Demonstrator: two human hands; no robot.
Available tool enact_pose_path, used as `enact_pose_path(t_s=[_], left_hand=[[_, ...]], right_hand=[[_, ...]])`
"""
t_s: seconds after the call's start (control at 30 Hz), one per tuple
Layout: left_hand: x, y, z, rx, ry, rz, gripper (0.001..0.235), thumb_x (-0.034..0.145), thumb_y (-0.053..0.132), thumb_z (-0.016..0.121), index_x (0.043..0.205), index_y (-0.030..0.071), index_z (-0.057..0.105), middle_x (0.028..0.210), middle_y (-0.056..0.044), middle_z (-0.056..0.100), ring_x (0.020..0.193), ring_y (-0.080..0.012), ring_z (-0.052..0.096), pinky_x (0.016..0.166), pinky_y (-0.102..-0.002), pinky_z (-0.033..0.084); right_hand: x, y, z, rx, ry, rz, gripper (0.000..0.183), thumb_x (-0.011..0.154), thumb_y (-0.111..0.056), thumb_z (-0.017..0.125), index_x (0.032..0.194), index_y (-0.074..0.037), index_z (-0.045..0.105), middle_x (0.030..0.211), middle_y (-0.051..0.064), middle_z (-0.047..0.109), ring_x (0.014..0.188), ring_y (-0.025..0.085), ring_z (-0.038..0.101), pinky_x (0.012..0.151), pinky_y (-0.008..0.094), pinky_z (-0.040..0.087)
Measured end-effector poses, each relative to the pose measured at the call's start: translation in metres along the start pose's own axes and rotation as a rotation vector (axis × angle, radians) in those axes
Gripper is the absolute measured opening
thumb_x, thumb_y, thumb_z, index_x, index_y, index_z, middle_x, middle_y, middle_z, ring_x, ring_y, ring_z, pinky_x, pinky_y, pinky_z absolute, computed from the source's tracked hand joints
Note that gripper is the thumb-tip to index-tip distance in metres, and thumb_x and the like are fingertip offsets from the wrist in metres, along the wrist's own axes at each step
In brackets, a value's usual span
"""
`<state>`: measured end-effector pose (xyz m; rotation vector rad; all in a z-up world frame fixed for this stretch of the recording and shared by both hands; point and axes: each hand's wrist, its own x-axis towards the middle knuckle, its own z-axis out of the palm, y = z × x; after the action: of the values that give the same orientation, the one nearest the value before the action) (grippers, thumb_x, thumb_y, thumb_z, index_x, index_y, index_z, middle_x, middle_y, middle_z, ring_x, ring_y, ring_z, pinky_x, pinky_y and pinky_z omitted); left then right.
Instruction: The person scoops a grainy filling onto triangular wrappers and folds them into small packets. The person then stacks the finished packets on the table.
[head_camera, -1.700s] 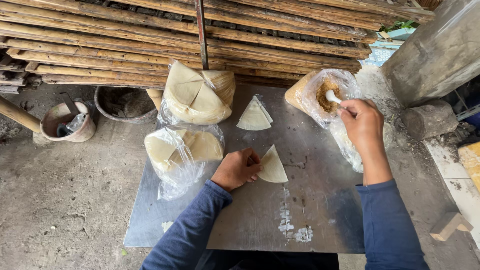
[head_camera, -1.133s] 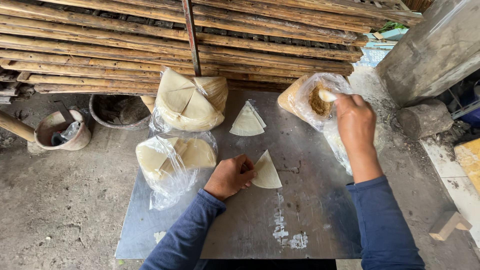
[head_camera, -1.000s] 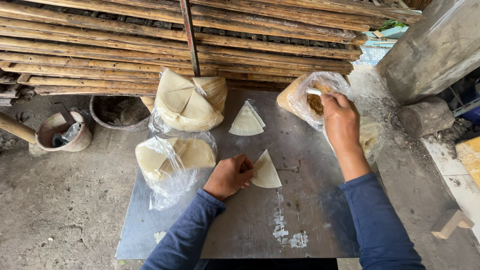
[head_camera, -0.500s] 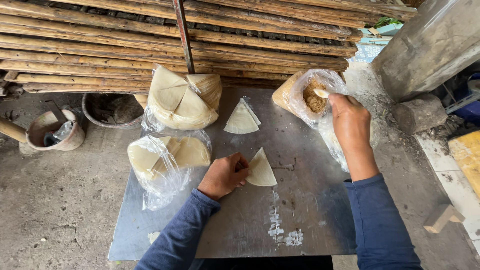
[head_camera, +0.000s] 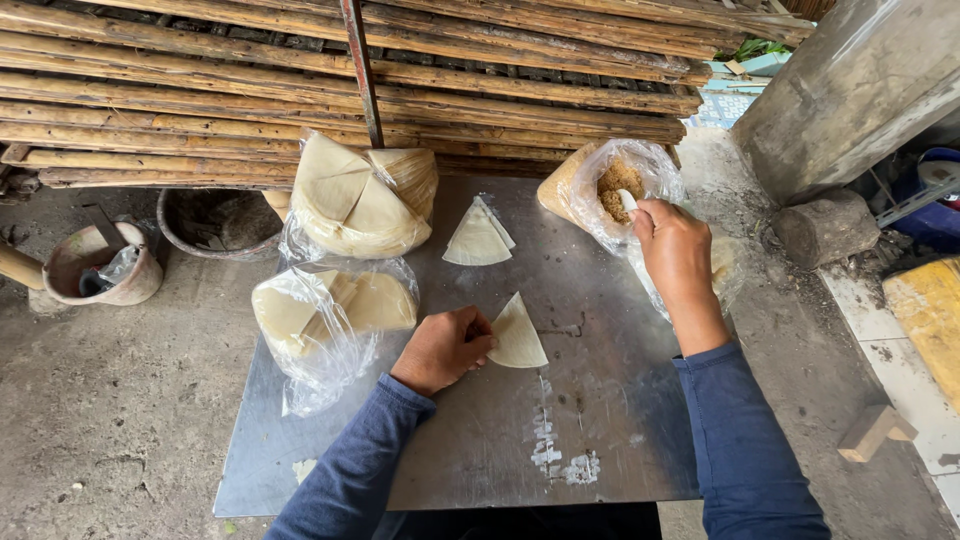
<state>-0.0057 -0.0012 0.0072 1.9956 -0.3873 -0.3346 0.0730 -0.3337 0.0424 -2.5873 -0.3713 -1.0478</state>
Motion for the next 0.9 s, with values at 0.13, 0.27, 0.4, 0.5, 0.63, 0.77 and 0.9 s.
enact_pose_path(t_s=[0.13, 0.27, 0.4, 0.5, 0.63, 0.77, 0.9], left_hand=[[0.0, -0.001, -0.001, 0.01, -0.002, 0.01, 0.015, 0.088, 0.014, 0.071, 0.096, 0.001, 0.069, 0.072, -0.006, 0.074, 0.062, -0.0136, 0.072, 0.059, -0.029, 0.057], [-0.001, -0.001, -0.001, 0.033, 0.015, 0.043, 0.016, 0.089, 0.013, 0.071, 0.098, 0.001, 0.067, 0.073, -0.007, 0.074, 0.063, -0.0132, 0.073, 0.06, -0.029, 0.057], [-0.001, 0.0, -0.003, 0.023, 0.008, 0.046, 0.015, 0.089, 0.013, 0.071, 0.097, 0.001, 0.066, 0.073, -0.006, 0.074, 0.063, -0.0129, 0.072, 0.061, -0.029, 0.057], [-0.002, 0.0, -0.005, 0.005, -0.012, 0.0, 0.015, 0.089, 0.013, 0.072, 0.096, 0.001, 0.067, 0.071, -0.007, 0.072, 0.062, -0.0134, 0.069, 0.06, -0.03, 0.056], [-0.002, -0.002, -0.005, -0.001, -0.026, 0.002, 0.015, 0.087, 0.012, 0.073, 0.095, 0.001, 0.067, 0.071, -0.006, 0.072, 0.061, -0.0119, 0.069, 0.059, -0.029, 0.056], [-0.003, -0.003, -0.008, 0.006, -0.017, 0.005, 0.015, 0.087, 0.013, 0.073, 0.094, 0.001, 0.068, 0.071, -0.006, 0.072, 0.06, -0.0124, 0.068, 0.059, -0.029, 0.056], [-0.003, -0.006, -0.008, 0.009, 0.006, 0.033, 0.016, 0.086, 0.014, 0.074, 0.093, 0.0, 0.068, 0.07, -0.006, 0.071, 0.06, -0.0128, 0.069, 0.058, -0.029, 0.055]], right_hand=[[-0.001, 0.001, -0.001, 0.112, -0.045, 0.145, 0.011, 0.098, -0.008, 0.074, 0.107, 0.0, 0.074, 0.089, 0.017, 0.076, 0.078, 0.024, 0.076, 0.067, 0.034, 0.058], [-0.002, 0.003, 0.003, 0.233, -0.051, 0.275, 0.013, 0.1, -0.008, 0.071, 0.109, 0.001, 0.074, 0.093, 0.017, 0.077, 0.083, 0.02, 0.078, 0.063, 0.028, 0.058], [0.001, 0.002, -0.002, 0.344, -0.02, 0.435, 0.013, 0.101, -0.008, 0.069, 0.111, -0.002, 0.074, 0.099, 0.014, 0.077, 0.086, 0.019, 0.078, 0.063, 0.024, 0.06], [0.002, 0.004, -0.012, 0.317, -0.003, 0.481, 0.012, 0.102, -0.007, 0.068, 0.11, 0.0, 0.074, 0.101, 0.015, 0.077, 0.087, 0.021, 0.078, 0.058, 0.028, 0.055], [0.0, 0.012, -0.018, 0.672, 0.082, 0.554, 0.014, 0.103, -0.004, 0.066, 0.113, 0.003, 0.072, 0.101, 0.014, 0.075, 0.085, 0.02, 0.077, 0.072, 0.027, 0.062], [-0.009, 0.008, -0.028, 0.933, 0.129, 0.613, 0.013, 0.104, -0.001, 0.067, 0.114, 0.006, 0.071, 0.099, 0.015, 0.074, 0.082, 0.019, 0.073, 0.075, 0.029, 0.061], [-0.033, -0.008, -0.036, 1.08, 0.041, 0.692, 0.014, 0.103, 0.0, 0.067, 0.115, 0.006, 0.07, 0.098, 0.015, 0.074, 0.081, 0.017, 0.071, 0.076, 0.029, 0.058]])
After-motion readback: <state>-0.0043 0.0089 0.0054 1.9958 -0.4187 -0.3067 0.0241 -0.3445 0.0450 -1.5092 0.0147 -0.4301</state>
